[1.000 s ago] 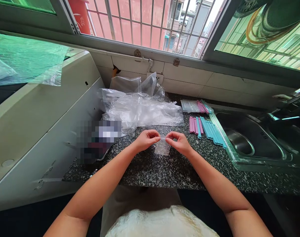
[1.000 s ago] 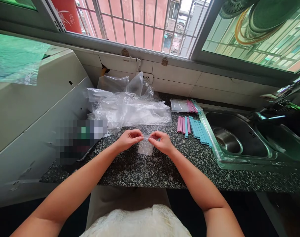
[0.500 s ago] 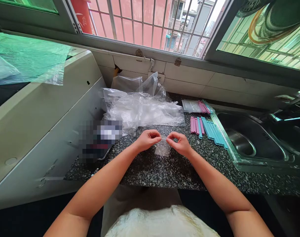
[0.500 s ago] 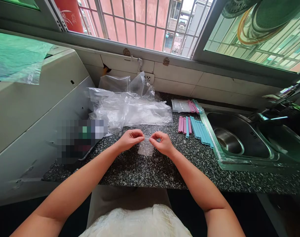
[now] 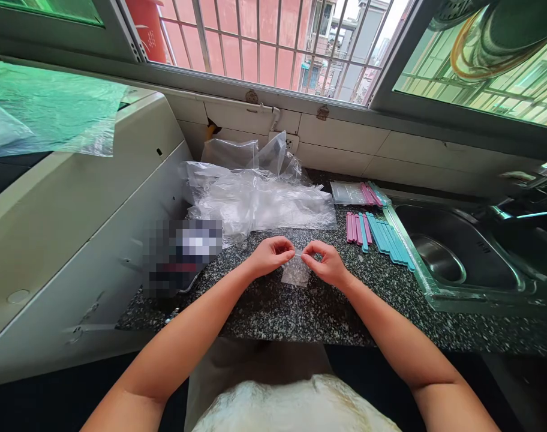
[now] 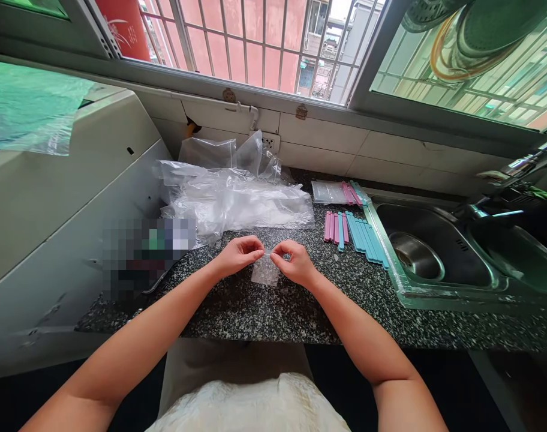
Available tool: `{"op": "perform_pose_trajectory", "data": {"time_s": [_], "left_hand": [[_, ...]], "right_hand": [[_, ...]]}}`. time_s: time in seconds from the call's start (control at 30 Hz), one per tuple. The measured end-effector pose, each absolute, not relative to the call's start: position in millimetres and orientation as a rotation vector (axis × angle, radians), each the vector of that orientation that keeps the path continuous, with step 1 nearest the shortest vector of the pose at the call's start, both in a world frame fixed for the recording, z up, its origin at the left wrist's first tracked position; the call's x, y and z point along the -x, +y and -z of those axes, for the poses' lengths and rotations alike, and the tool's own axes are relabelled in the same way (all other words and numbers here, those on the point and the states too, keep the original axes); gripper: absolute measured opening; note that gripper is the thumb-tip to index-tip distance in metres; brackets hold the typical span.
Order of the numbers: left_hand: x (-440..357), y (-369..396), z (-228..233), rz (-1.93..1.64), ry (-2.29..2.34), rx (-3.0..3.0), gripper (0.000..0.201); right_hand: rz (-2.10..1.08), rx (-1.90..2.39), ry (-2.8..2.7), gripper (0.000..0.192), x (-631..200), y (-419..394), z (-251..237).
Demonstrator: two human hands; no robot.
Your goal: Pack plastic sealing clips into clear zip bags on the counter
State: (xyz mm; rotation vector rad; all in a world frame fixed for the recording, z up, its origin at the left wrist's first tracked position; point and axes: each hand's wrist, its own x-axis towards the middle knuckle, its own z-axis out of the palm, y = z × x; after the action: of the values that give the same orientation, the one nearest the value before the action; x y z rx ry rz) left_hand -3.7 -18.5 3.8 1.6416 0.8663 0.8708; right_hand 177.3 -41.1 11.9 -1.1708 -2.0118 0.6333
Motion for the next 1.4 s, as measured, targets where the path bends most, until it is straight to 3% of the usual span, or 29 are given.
{"op": "perform_pose_trajectory", "data": {"time_s": [1.4], "left_hand": [[2.6, -19.5, -2.1, -0.861, 0.893, -1.625, 0.016]], "right_hand": [[-0.519, 1.110, -2.037, 0.014, -175.2, -40.7, -9.3]]}}
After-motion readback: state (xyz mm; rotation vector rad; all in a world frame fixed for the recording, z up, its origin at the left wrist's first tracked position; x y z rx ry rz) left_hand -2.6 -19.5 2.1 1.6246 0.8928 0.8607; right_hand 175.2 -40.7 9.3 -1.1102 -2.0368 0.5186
